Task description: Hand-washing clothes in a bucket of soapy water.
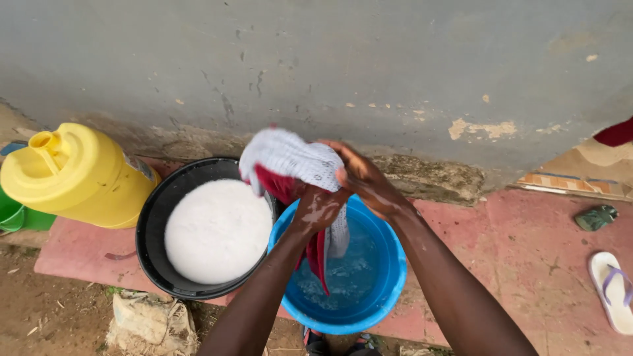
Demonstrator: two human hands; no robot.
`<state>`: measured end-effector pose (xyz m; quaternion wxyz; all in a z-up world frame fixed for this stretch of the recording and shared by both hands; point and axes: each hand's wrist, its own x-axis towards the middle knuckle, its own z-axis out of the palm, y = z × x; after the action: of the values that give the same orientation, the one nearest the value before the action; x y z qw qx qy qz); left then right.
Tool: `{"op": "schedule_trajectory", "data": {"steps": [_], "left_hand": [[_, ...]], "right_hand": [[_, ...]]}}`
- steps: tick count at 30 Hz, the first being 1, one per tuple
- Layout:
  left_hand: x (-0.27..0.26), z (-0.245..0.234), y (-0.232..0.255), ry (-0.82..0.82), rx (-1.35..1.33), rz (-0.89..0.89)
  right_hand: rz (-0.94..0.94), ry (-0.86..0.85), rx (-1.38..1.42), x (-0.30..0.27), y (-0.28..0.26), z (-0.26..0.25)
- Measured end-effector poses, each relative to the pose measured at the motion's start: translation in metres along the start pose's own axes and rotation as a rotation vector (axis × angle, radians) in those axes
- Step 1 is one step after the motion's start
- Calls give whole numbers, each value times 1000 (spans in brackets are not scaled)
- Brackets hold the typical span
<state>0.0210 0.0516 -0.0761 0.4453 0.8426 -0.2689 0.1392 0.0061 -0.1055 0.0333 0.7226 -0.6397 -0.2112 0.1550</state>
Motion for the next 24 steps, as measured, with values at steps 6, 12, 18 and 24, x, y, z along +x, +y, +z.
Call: {"op": "schedule_trajectory", "data": {"steps": [6, 12, 18, 24], "left_hand": [[-3, -11, -40, -30, 57, -20], [3, -1, -26, -73, -32, -168], [10, 2, -9, -132, -108, -307], [18, -12, 17, -169, -160, -465]], "right_hand": [[170, -179, -8, -20, 74, -33], [104, 46, -322, -35, 87, -36], [28, 282, -627, -35, 132, -25], [-61, 487, -916, -10, 196, 14]]}}
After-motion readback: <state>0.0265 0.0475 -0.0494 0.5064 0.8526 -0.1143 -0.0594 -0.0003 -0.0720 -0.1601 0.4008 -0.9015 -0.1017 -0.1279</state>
